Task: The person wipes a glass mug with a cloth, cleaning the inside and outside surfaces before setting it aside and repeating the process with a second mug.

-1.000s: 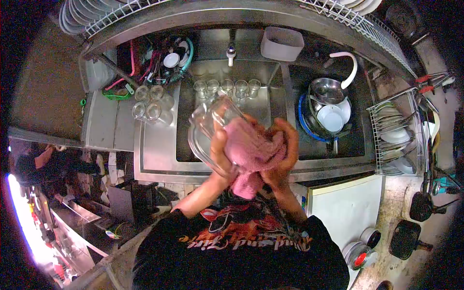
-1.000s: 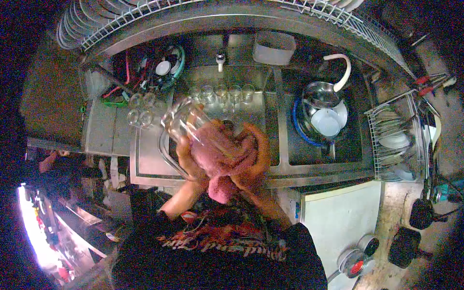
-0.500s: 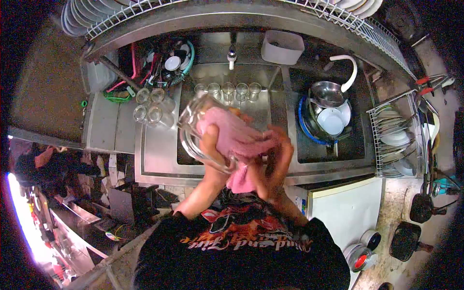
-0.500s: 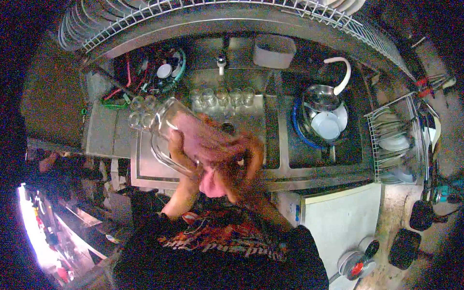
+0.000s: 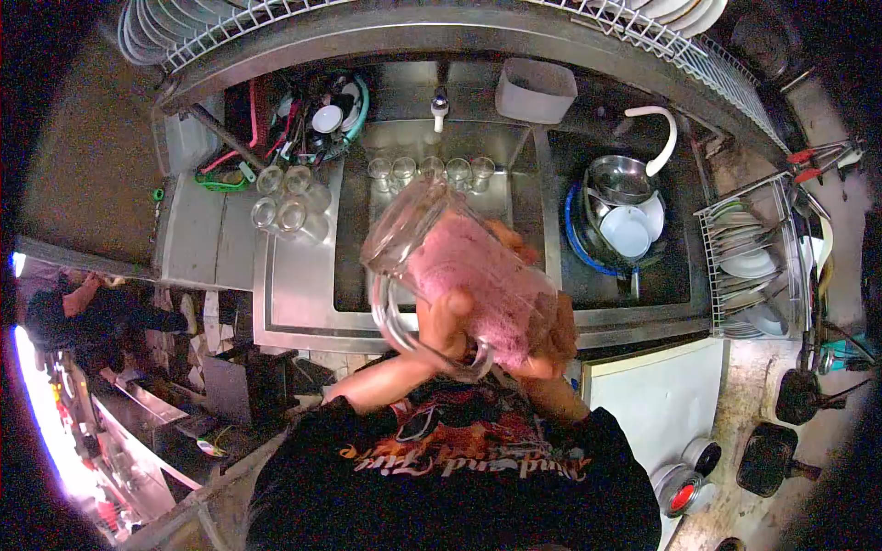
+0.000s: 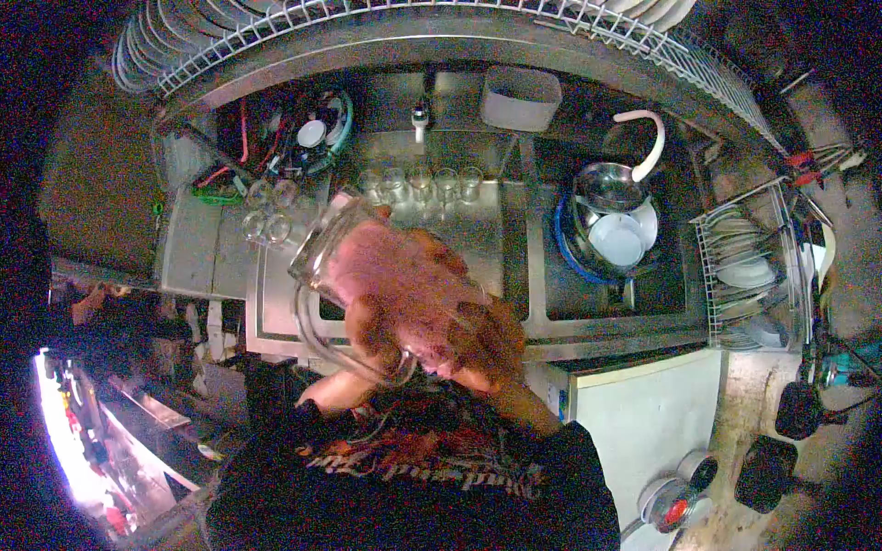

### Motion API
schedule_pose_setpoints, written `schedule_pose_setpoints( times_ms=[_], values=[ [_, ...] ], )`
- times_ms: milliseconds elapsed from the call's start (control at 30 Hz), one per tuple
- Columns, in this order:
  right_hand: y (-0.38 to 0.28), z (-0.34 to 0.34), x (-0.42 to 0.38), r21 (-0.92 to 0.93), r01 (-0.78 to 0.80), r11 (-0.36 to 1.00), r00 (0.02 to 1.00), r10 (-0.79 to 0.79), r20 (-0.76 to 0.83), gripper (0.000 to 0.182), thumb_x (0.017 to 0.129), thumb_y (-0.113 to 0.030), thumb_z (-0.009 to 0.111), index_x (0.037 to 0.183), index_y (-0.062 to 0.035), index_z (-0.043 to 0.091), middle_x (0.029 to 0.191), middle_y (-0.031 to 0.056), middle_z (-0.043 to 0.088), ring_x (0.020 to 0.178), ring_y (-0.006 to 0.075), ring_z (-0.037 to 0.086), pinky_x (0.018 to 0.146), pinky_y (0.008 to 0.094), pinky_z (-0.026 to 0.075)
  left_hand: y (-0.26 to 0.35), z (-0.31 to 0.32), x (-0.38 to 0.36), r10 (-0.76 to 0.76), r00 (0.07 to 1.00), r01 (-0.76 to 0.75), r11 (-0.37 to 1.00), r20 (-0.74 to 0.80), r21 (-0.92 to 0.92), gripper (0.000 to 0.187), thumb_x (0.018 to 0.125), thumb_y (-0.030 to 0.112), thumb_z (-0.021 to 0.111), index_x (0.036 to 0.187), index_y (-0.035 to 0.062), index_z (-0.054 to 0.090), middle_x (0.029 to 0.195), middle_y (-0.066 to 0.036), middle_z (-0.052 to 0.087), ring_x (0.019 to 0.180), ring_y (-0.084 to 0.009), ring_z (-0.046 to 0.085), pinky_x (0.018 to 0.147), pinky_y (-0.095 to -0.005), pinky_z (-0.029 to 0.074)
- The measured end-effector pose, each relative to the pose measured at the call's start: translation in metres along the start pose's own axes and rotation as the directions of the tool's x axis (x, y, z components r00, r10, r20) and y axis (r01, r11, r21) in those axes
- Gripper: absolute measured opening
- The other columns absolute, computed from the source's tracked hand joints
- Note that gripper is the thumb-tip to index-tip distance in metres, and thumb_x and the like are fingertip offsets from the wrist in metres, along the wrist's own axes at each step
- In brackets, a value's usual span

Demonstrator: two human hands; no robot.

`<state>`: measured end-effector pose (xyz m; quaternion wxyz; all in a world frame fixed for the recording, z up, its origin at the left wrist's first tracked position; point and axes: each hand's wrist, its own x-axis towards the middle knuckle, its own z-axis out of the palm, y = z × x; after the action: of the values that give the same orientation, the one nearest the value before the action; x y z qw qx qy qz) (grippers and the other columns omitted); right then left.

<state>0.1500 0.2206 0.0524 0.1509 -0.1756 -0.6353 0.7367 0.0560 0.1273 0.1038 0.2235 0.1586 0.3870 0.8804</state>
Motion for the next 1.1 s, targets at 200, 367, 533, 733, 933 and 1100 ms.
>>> schedule_pose_setpoints(
  times_ms=[200,367,533,733,933,1100],
  values=[
    [0.021,-0.005,-0.008,0.682,-0.301,0.667,0.906,0.423,-0.014,0.029,0.078,-0.032,0.06,0.096,-0.0086,0.061,0.087,0.0094,0.061,0.077,0.0235,0.06,0.067,0.0348,0.049,0.01,0.0,0.014,0.115,0.923,-0.171,0.978,0.367,0.122,0.071,0.07,0.049,0.068,0.114,0.0,0.042,0.104,-0.012,0.054,0.095,-0.0219,0.054,0.08,-0.0346,0.045],
    [0.045,0.0,0.003,0.387,-0.082,0.918,0.959,0.179,-0.22,0.032,0.077,-0.029,0.062,0.098,-0.0057,0.06,0.091,0.0126,0.06,0.08,0.0272,0.059,0.07,0.0359,0.048,0.012,-0.001,0.013,0.033,0.974,-0.051,0.996,0.222,0.075,0.073,0.068,0.048,0.069,0.114,-0.0003,0.042,0.103,-0.012,0.055,0.093,-0.0221,0.054,0.079,-0.0341,0.046],
    [0.059,0.007,0.009,0.0,0.139,0.99,0.933,-0.131,-0.335,0.034,0.075,-0.026,0.063,0.101,-0.0028,0.059,0.096,0.0157,0.06,0.082,0.031,0.059,0.073,0.0371,0.048,0.008,-0.004,0.008,-0.071,0.994,0.072,0.997,0.082,-0.004,0.075,0.066,0.048,0.071,0.114,-0.0005,0.042,0.102,-0.012,0.055,0.091,-0.0223,0.055,0.078,-0.0336,0.046],
    [0.009,0.043,0.02,0.599,0.003,0.801,0.978,0.123,-0.169,0.03,0.081,-0.025,0.057,0.098,-0.0002,0.058,0.076,0.0114,0.06,0.06,0.0205,0.057,0.052,0.0297,0.048,-0.006,-0.034,0.014,-0.147,0.986,0.143,0.988,0.075,0.058,0.071,0.07,0.047,0.062,0.117,-0.0023,0.042,0.109,-0.012,0.054,0.098,-0.0261,0.053,0.085,-0.0369,0.044],
    [-0.024,0.057,0.045,0.726,-0.204,0.657,0.911,0.399,-0.105,0.035,0.082,-0.031,0.054,0.103,-0.0026,0.056,0.075,0.0097,0.059,0.064,0.0223,0.057,0.057,0.0339,0.049,-0.006,-0.043,0.042,0.003,0.994,0.022,0.971,0.105,-0.238,0.084,0.068,0.053,0.059,0.128,-0.0006,0.033,0.108,-0.015,0.053,0.094,-0.027,0.055,0.075,-0.0365,0.048],
    [-0.023,0.009,0.018,0.543,-0.474,0.693,0.741,0.647,-0.178,0.044,0.081,-0.039,0.054,0.11,-0.0065,0.053,0.089,0.0101,0.059,0.077,0.0229,0.057,0.068,0.0359,0.048,-0.002,-0.06,0.053,-0.008,0.969,0.163,0.777,0.249,-0.609,0.089,0.062,0.046,0.069,0.133,0.0099,0.028,0.102,-0.016,0.052,0.088,-0.0338,0.054,0.078,-0.0465,0.047]
  ],
)
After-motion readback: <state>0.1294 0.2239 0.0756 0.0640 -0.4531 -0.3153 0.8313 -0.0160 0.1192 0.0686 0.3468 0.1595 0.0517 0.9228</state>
